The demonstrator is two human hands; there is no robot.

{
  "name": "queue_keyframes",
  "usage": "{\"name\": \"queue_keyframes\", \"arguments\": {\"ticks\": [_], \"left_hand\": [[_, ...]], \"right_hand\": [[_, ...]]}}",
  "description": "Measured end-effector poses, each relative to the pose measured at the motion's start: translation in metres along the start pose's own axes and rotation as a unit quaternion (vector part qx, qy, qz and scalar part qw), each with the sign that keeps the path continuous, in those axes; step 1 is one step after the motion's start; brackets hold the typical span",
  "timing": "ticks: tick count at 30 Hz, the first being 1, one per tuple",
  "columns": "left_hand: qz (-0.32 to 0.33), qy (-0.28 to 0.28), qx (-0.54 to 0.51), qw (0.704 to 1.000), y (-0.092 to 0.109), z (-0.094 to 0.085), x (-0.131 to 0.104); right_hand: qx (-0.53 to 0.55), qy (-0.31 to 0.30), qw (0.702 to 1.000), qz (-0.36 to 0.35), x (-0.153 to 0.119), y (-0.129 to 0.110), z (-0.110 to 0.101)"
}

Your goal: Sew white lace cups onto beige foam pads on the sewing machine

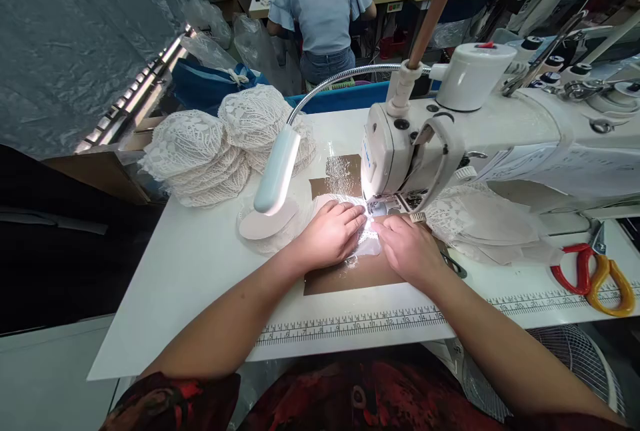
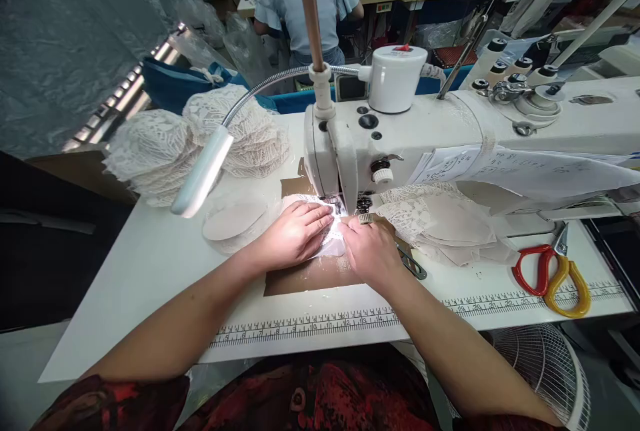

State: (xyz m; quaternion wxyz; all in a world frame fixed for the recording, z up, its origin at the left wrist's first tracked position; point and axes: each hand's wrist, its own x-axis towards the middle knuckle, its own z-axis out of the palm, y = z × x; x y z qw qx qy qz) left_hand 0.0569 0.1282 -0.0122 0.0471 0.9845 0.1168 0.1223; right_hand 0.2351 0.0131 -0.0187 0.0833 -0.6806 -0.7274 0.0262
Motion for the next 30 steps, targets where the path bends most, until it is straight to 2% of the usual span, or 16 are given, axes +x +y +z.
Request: {"name": "queue_keyframes", "arguments": {"ticks": [5,11,14,18,24,30], "left_hand": [[-0.006,0.019,0.014,1.000,-0.006,0.003,0.001],[-0.013,0.014,0.023,1.000,-0.007,-0.001,-0.002],[-0.015,0.012,0.022,1.000,-0.007,-0.001,-0.003],[-0.014,0.007,0.016,1.000,-0.007,0.000,-0.004],[-0.027,0.013,0.004,1.000,-0.010,0.004,-0.005],[-0.048,0.030,-0.020,0.998,-0.015,0.007,-0.006]], "right_hand": [[-0.005,0.007,1.000,0.002,0.001,-0.002,0.000],[0.006,0.065,0.997,-0.042,-0.006,0.006,0.004],[0.008,0.061,0.995,-0.078,-0.008,0.009,0.005],[0.022,0.065,0.994,-0.087,-0.009,0.010,0.005],[0.023,0.061,0.995,-0.074,-0.008,0.008,0.005],[0.017,0.021,0.999,-0.042,-0.005,0.002,0.001]]}}
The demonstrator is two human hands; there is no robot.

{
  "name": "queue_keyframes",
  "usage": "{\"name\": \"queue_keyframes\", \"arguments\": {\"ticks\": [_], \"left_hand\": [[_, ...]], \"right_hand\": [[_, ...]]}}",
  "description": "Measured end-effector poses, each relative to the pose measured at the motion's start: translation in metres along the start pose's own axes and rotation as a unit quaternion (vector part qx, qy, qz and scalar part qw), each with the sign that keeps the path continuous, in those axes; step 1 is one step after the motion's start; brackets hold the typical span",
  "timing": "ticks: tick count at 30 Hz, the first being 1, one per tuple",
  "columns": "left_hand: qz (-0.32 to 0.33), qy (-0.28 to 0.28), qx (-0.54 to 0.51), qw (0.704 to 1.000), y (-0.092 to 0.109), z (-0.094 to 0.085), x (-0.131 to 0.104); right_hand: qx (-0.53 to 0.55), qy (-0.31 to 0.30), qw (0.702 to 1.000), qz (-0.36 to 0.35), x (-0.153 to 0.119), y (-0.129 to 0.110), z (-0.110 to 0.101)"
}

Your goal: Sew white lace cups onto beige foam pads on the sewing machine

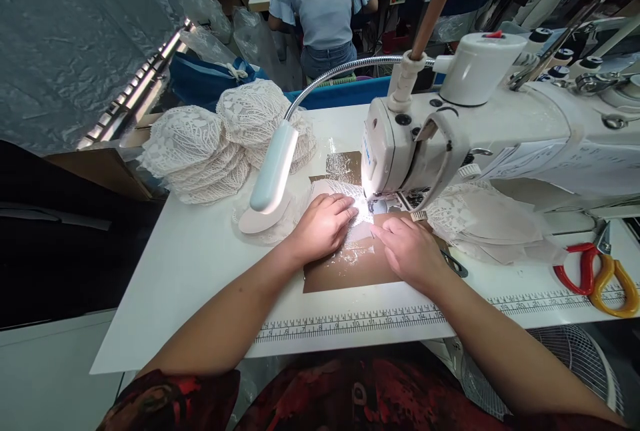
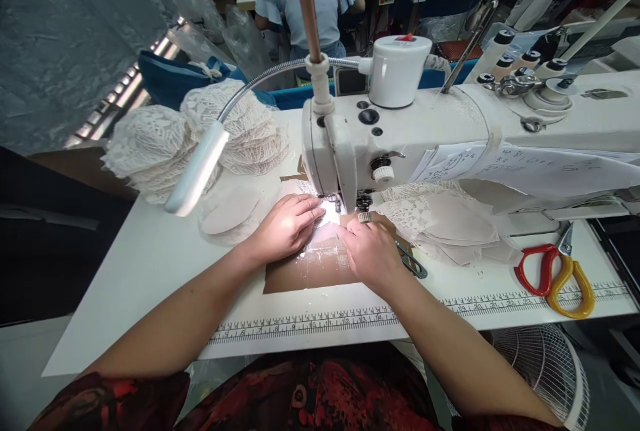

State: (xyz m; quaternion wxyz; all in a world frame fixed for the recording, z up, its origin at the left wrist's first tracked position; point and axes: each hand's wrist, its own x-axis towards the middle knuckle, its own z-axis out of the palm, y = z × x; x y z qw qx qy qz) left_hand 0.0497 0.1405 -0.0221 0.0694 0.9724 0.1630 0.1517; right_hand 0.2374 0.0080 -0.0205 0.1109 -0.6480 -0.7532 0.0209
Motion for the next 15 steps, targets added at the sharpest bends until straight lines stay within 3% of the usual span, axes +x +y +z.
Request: {"name": "queue_keyframes", "arguments": {"ticks": [5,9,12,15], "left_hand": [[-0.013,0.007,-0.011,1.000,0.000,0.000,-0.001],[-0.033,0.022,-0.014,0.999,0.001,0.002,-0.002],[-0.050,0.035,-0.018,0.998,-0.001,0.002,-0.004],[-0.072,0.036,-0.045,0.996,0.001,-0.002,-0.010]], "right_hand": [[0.010,-0.016,1.000,0.014,0.001,0.001,0.001],[0.011,0.023,1.000,-0.005,-0.004,0.005,-0.008],[-0.021,0.055,0.998,0.012,-0.018,0.008,-0.022],[-0.075,0.032,0.996,0.045,-0.038,0.011,-0.034]]}}
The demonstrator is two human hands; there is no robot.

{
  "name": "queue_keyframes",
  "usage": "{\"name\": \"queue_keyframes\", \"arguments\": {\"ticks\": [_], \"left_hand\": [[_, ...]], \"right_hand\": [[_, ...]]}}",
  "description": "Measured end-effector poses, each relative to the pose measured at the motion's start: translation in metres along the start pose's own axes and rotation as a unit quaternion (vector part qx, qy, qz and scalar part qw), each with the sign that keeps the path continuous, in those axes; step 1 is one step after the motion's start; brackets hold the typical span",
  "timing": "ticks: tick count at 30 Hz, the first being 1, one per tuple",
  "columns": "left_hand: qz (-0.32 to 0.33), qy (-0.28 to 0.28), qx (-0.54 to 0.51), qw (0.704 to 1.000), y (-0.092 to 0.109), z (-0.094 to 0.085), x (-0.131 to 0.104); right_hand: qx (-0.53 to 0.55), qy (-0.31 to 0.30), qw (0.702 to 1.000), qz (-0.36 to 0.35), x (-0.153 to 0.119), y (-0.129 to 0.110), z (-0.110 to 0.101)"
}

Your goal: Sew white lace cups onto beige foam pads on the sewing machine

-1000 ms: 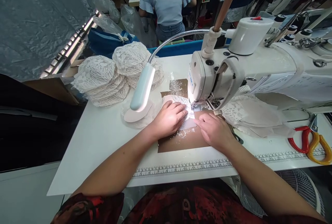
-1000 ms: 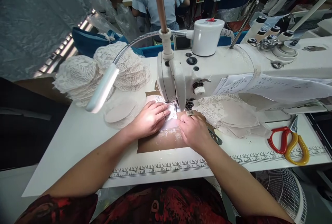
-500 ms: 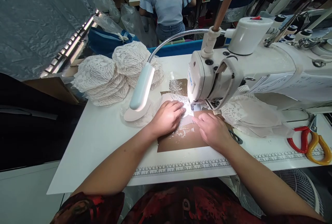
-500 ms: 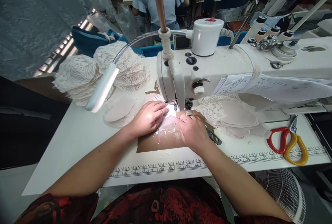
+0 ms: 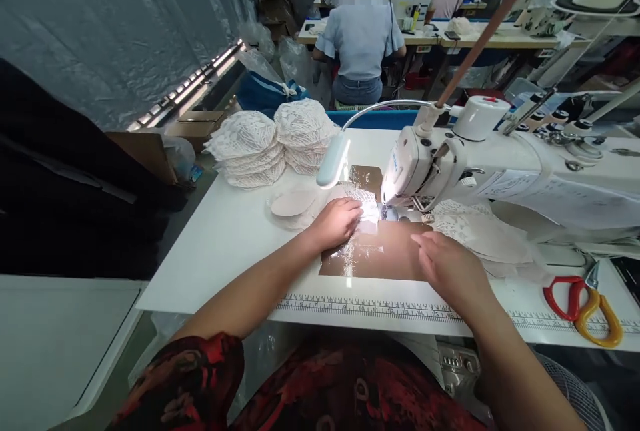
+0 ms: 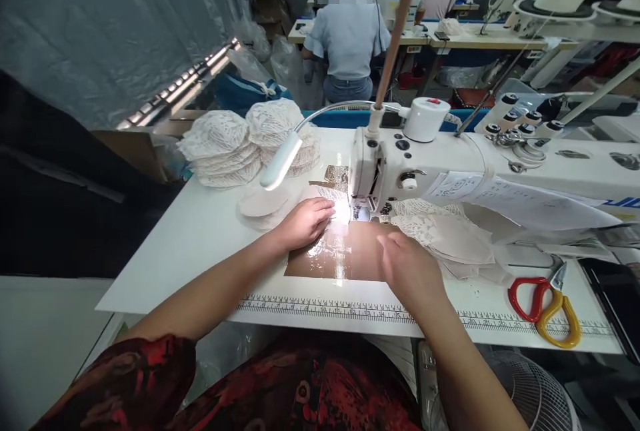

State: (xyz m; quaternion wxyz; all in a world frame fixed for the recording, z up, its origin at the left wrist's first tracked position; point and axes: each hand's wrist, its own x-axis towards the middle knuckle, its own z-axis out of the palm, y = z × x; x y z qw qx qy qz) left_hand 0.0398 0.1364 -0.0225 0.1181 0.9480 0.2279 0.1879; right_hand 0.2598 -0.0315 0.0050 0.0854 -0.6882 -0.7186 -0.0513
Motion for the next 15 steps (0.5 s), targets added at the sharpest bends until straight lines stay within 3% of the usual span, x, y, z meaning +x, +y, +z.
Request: {"name": "queue_keyframes", "arguments": {"ticks": [2,6,8,10,13,15], "left_hand": [[0.006,-0.015,-0.049,0.999,0.008,-0.008,-0.009],[0.127,-0.109,-0.182,0.969,0.039,-0.028,-0.035],[0.146,-0.137,-0.215,0.956,0.051,-0.038,-0.045],[0.095,-0.111,-0.236,0.961,0.053,-0.045,-0.050],[-0.058,-0.047,-0.238,0.968,0.043,-0.050,-0.046],[-0.163,-0.060,-0.230,0.958,0.032,-0.051,-0.038]], "right_hand": [[-0.042,-0.019,0.999,0.005,-0.013,0.005,-0.002],[-0.085,-0.041,0.995,-0.015,-0.033,0.015,0.007],[-0.091,-0.039,0.995,-0.026,-0.036,0.018,0.012],[-0.093,-0.036,0.995,-0.033,-0.036,0.020,0.017],[-0.084,-0.040,0.995,-0.023,-0.031,0.021,0.022],[-0.068,-0.044,0.997,-0.007,-0.028,0.022,0.024]]}}
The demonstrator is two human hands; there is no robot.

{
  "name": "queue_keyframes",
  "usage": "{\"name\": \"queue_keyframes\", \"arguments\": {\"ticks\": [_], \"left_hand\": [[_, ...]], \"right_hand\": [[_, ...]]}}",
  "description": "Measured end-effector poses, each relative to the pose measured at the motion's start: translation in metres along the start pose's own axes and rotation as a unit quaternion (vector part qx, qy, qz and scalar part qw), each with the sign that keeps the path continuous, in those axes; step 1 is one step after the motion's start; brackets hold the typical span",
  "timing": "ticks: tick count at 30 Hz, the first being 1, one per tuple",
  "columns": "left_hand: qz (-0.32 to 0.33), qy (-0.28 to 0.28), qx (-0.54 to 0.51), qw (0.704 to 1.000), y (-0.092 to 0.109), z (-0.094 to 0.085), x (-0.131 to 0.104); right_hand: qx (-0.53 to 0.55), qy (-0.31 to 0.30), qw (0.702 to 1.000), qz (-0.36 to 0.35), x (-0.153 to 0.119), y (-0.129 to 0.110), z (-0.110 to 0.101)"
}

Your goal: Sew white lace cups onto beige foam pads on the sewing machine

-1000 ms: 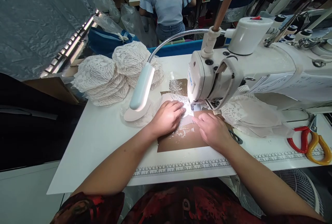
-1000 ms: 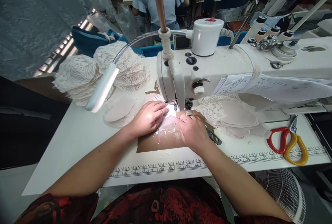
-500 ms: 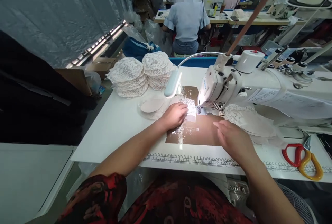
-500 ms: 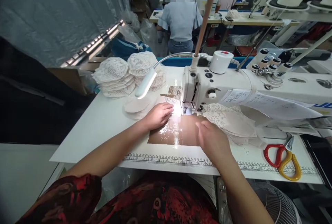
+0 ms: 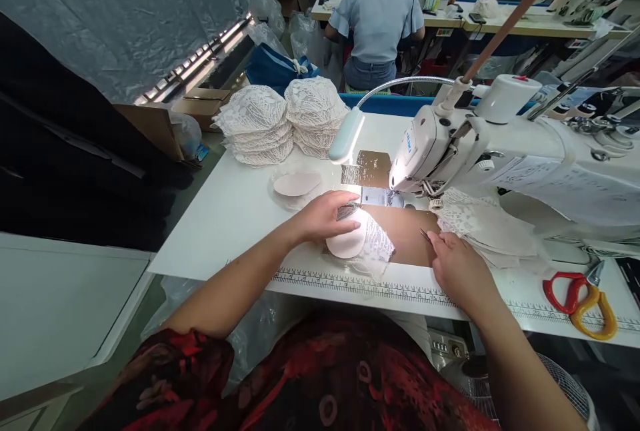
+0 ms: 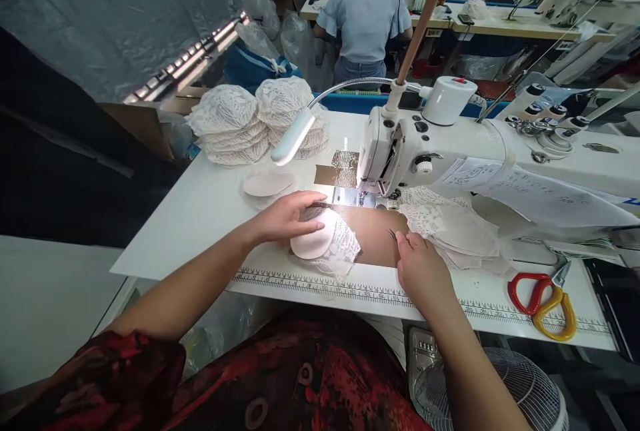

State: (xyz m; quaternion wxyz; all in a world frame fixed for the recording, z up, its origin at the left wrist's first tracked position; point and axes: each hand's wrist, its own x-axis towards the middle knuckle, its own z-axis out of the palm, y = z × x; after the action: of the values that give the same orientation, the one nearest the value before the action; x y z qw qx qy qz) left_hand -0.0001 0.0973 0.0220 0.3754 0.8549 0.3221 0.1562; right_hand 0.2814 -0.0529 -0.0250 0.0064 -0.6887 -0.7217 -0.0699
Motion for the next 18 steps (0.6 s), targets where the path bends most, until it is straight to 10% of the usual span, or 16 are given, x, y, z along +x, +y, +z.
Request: {"name": "queue_keyframes", "arguments": {"ticks": [3,12,18], "left_hand": [[-0.101,-0.038,0.005,0.994,-0.004,-0.005,0.013],[-0.103,-0.141,-0.322,0.931,-0.012,0.009,0.017],[-0.112,-0.157,-0.377,0.906,-0.018,0.013,0.017]], "right_hand": [[0.058,0.001,0.998,0.019,0.002,0.003,0.000],[0.443,-0.042,0.894,0.058,0.008,-0.014,-0.030],[0.517,-0.080,0.852,0.035,0.044,-0.038,-0.036]]}}
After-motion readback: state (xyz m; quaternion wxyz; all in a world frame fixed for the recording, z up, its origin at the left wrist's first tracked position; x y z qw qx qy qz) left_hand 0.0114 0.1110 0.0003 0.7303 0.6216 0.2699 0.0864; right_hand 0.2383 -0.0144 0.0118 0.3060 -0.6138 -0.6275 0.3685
